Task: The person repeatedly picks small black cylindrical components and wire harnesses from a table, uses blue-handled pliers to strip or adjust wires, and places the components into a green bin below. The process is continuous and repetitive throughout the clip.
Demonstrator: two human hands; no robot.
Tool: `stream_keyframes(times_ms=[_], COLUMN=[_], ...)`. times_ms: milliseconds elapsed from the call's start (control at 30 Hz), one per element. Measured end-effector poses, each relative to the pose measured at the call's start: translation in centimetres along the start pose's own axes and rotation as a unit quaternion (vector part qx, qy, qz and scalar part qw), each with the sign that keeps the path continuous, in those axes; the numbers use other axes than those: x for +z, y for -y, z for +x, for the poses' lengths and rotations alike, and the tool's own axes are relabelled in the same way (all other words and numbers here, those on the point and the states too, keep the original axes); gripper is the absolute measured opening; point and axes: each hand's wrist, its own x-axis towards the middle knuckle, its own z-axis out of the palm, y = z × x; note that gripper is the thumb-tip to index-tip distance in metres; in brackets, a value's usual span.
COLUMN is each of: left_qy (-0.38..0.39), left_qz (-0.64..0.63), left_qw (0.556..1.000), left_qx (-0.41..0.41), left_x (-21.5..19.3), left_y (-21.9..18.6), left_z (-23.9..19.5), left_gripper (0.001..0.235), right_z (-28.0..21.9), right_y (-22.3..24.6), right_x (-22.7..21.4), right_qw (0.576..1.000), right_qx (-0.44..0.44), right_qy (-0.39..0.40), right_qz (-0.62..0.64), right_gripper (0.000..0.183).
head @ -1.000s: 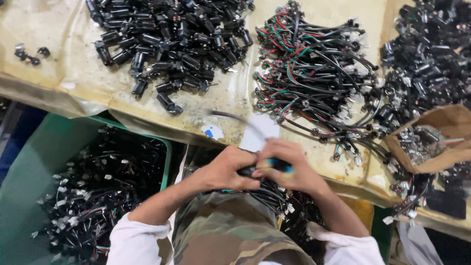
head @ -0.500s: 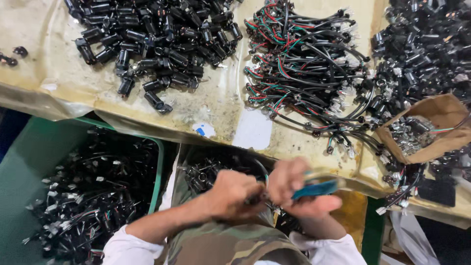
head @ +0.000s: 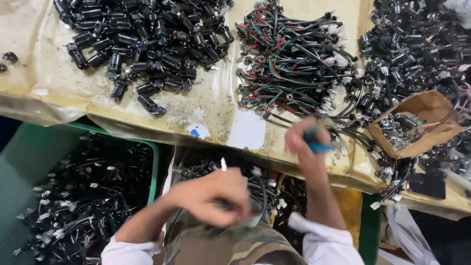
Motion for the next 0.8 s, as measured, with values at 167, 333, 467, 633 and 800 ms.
stream_keyframes(times_ms=[167,333,467,633,800], left_qy=[0.065,0.028,-0.282,-0.256,-0.283], left_qz=[0.274,0.251,0.37,0.609,0.543], left_qw=[0.951,0.947,0.834,0.688,0.735], left_qx=[-0.131,-0.197,-0.296,-0.299,-0.292], left_x=[1.9,2.3,-4.8,-11.8,-12.2], left_y=[1.7,4.6,4.2,4.1,3.7], left_z=[-2.8,-5.6,-10.2,-13.0,-12.9], left_gripper=[0.039,0.061,0.053,0.053,0.049], right_z=[4.0,2.6,1.8,4.0,2.7], right_y=[-8.8,-11.1,-8.3,-6.3,-3.0], right_x=[0.3,-0.8,-2.7,-1.3,-1.0], right_qw=[0.829,0.923,0.96,0.981,0.992], right_qx=[-0.03,0.01,0.197,0.164,0.013], right_qy=[0.042,-0.082,-0.187,-0.075,-0.114], right_qz=[-0.558,-0.376,0.058,-0.074,0.061], right_gripper=[0.021,0.032,0.019,0.014,0.012])
